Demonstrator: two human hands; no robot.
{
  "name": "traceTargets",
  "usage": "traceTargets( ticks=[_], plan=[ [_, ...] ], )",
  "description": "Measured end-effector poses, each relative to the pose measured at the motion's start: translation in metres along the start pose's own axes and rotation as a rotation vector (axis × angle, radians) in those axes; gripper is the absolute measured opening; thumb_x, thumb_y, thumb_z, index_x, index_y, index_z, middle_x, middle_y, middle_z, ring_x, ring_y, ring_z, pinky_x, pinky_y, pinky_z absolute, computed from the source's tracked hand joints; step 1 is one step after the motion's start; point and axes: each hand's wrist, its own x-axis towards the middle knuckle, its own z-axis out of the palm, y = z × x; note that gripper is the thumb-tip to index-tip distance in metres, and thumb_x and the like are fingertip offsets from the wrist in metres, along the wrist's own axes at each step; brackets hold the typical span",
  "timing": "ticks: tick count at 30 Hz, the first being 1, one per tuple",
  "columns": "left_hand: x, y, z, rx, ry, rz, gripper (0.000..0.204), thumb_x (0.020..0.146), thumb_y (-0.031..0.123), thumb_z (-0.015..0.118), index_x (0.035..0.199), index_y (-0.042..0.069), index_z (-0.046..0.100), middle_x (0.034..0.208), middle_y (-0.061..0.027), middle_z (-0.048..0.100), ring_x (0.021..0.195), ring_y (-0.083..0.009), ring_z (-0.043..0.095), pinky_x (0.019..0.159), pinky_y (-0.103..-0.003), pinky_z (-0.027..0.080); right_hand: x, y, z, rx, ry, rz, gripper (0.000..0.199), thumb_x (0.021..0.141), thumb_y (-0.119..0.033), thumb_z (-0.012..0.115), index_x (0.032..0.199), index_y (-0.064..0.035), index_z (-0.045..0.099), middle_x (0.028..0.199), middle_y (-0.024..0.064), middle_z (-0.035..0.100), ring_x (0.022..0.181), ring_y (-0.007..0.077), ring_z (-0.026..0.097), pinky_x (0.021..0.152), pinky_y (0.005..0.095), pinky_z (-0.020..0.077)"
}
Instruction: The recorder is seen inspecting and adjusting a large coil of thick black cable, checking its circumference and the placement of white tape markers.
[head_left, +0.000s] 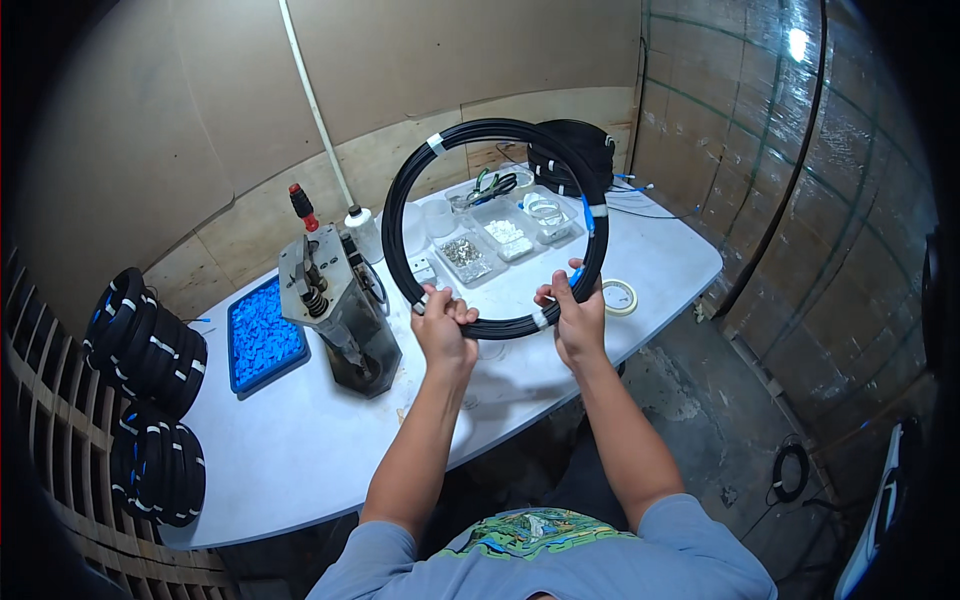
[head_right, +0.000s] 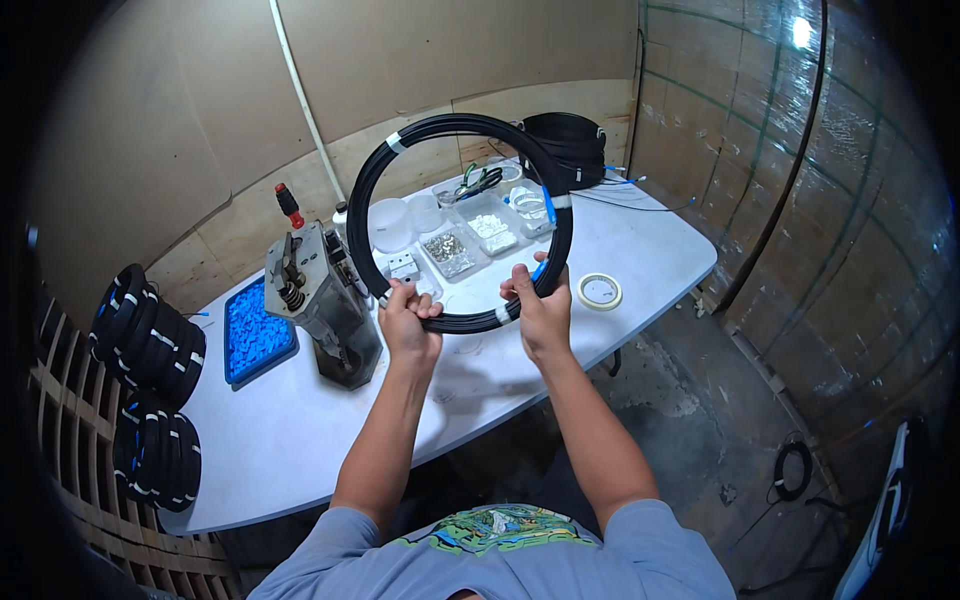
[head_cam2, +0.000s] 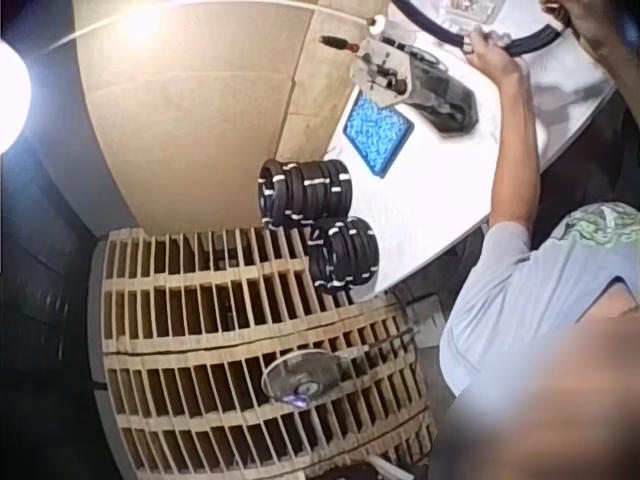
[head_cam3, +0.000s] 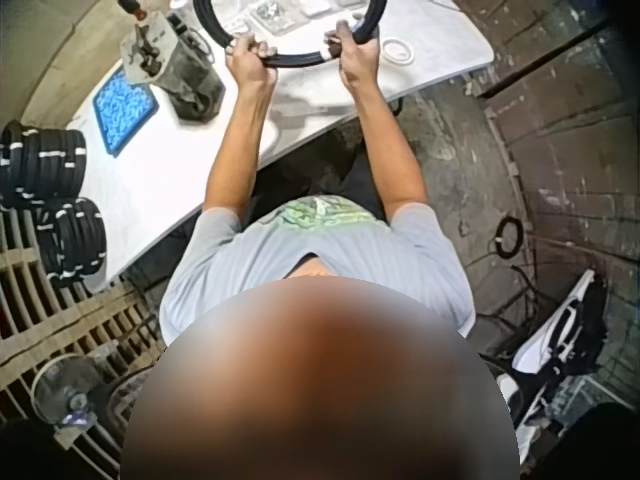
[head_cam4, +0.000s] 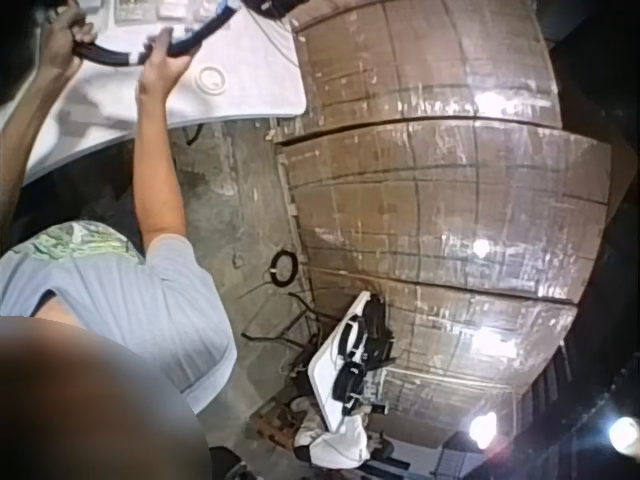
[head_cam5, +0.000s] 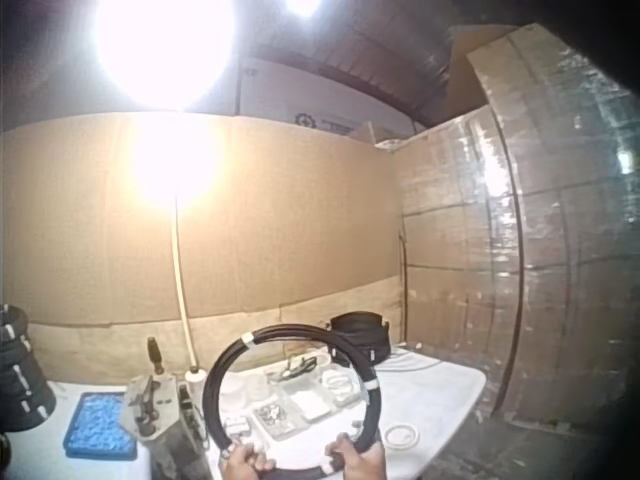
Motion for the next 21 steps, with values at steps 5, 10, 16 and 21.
traceTargets(
  ticks=[5, 10, 16, 21],
  plan=[
    [0.011, 0.031, -0.017, 0.160, -0.130, 0.033, 0.016, 0.087, 0.002, 0.056, 0.092, 0.015, 0.048, 0.058, 0.0037, 0.039, 0.045, -0.0082, 0.036, 0.045, -0.026, 0.036, 0.043, -0.022, -0.033, -0.202, -0.207, -0.056, 0.070, 0.086, -0.043, 0.072, 0.138, -0.0098, 0.039, 0.114, 0.0084, 0.058, 0.109, 0.0250, 0.061, 0.090, 0.0407, 0.0514],
    [0.015, 0.050, -0.004, 0.346, -0.180, -0.008, 0.015, 0.089, 0.006, 0.061, 0.094, 0.012, 0.049, 0.058, 0.0046, 0.037, 0.045, -0.0079, 0.038, 0.044, -0.026, 0.036, 0.079, -0.076, -0.018, -0.285, -0.457, 0.054, 0.042, 0.094, -0.027, 0.066, 0.126, -0.0062, 0.050, 0.083, 0.0033, 0.058, 0.071, 0.0133, 0.061, 0.064, 0.0290, 0.0518],
    [0.026, 0.069, -0.004, 0.548, -0.198, 0.060, 0.014, 0.089, 0.008, 0.062, 0.095, 0.013, 0.051, 0.060, 0.0056, 0.037, 0.047, -0.0060, 0.035, 0.044, -0.024, 0.031, 0.066, -0.070, -0.005, -0.301, -0.384, 0.141, 0.030, 0.095, -0.022, 0.066, 0.117, -0.0045, 0.054, 0.067, -0.0031, 0.045, 0.048, 0.0053, 0.041, 0.045, 0.0237, 0.0390],
    [0.027, 0.075, 0.006, 0.658, -0.203, 0.102, 0.014, 0.088, 0.007, 0.062, 0.094, 0.013, 0.051, 0.061, 0.0055, 0.040, 0.046, -0.0056, 0.034, 0.044, -0.024, 0.030, 0.063, -0.062, -0.005, -0.309, -0.305, 0.120, 0.026, 0.097, -0.018, 0.062, 0.117, -0.0035, 0.053, 0.062, -0.0045, 0.042, 0.047, 0.0042, 0.038, 0.044, 0.0233, 0.0383]
  ],
)
